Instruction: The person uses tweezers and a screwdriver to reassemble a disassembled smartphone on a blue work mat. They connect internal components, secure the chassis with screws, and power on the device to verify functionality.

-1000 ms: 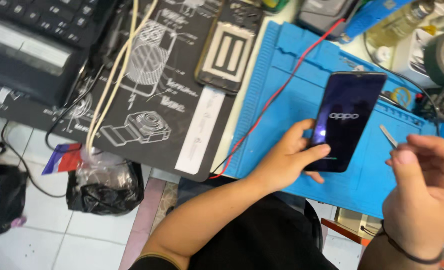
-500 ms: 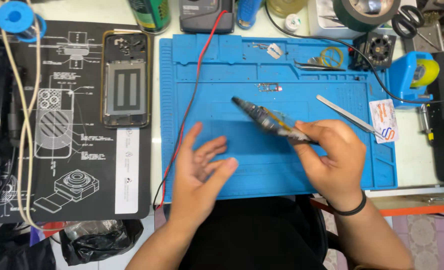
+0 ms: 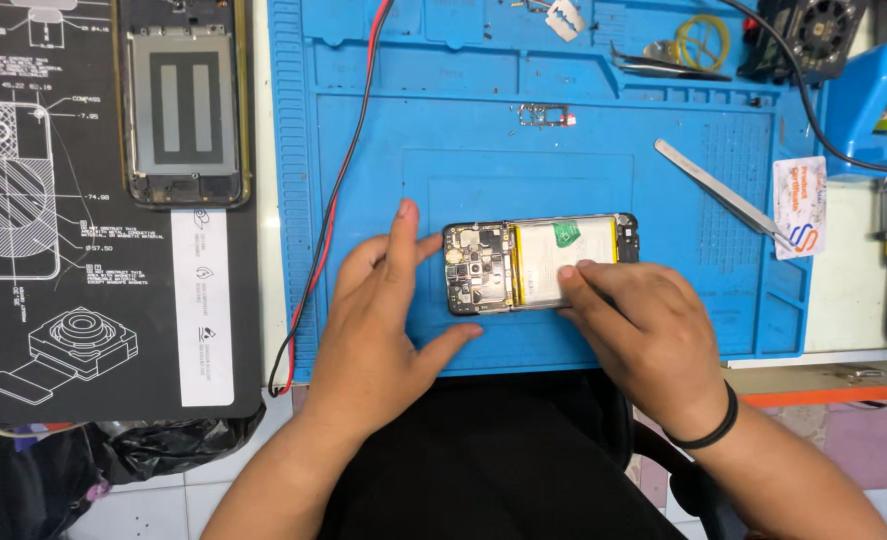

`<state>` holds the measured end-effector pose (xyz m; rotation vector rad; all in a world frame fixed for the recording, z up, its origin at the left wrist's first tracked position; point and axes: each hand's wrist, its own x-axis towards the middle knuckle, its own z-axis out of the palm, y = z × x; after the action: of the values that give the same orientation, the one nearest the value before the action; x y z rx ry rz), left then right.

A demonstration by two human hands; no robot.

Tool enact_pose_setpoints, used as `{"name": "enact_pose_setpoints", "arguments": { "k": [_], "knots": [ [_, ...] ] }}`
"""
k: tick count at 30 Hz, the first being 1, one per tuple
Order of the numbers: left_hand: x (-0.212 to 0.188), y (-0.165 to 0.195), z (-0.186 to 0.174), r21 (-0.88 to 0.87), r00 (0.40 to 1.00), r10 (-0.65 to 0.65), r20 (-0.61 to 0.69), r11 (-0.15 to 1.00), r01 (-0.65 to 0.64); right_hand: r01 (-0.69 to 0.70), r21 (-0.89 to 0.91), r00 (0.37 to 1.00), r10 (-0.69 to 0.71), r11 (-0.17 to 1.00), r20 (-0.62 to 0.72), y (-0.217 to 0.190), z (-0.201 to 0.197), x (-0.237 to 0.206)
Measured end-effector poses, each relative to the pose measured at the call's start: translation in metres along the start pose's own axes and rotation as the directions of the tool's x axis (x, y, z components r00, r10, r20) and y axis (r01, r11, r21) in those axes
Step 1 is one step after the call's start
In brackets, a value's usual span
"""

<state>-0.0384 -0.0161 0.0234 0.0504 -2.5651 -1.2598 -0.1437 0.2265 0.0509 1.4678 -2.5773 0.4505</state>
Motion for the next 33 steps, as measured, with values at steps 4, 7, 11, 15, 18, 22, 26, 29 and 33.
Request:
{"name": "enact_pose_setpoints", "arguments": {
  "k": [4, 7, 11, 15, 18, 22, 26, 29, 33],
  "knots": [
    [0.001, -0.001, 0.004, 0.043, 1.000, 0.016, -0.020, 0.999, -0.016, 0.008, 0.037, 0.997, -0.011, 0.999, 0.079, 0.000, -0.008, 0.006],
    [-0.001, -0.001, 0.006, 0.047, 1.000, 0.014, -0.026, 0.999, -0.013, -0.017, 0.105, 0.995, 0.006, 0.994, 0.103, 0.010, -0.015, 0.017],
    [-0.001, 0.000, 0.007, 0.058, 0.999, 0.013, -0.042, 0.998, -0.011, -0.052, 0.122, 0.993, 0.039, 0.991, 0.111, 0.024, -0.017, 0.029],
    [-0.002, -0.001, 0.005, 0.056, 0.998, 0.024, -0.051, 0.998, -0.021, -0.102, 0.140, 0.988, 0.083, 0.985, 0.132, 0.028, -0.013, 0.032],
    [0.000, -0.002, 0.005, 0.050, 0.998, 0.020, -0.056, 0.999, -0.017, -0.159, 0.175, 0.982, 0.138, 0.972, 0.125, 0.030, -0.011, 0.034],
    [0.002, -0.001, 0.007, 0.071, 0.998, 0.014, -0.054, 0.997, -0.010, -0.102, 0.120, 0.986, 0.084, 0.987, 0.147, 0.027, -0.010, 0.036],
    [0.000, -0.001, 0.007, 0.084, 0.999, 0.023, -0.034, 0.996, -0.020, -0.084, 0.114, 0.990, 0.070, 0.990, 0.122, 0.021, -0.010, 0.038],
    [0.001, -0.003, 0.007, 0.076, 0.999, 0.030, -0.041, 0.997, -0.027, -0.077, 0.161, 0.991, 0.058, 0.984, 0.122, 0.026, -0.012, 0.047],
    [0.001, -0.003, 0.006, 0.065, 0.999, 0.034, -0.040, 0.997, -0.032, -0.153, 0.310, 0.962, 0.069, 0.938, 0.264, 0.036, -0.011, 0.065]
  ]
}}
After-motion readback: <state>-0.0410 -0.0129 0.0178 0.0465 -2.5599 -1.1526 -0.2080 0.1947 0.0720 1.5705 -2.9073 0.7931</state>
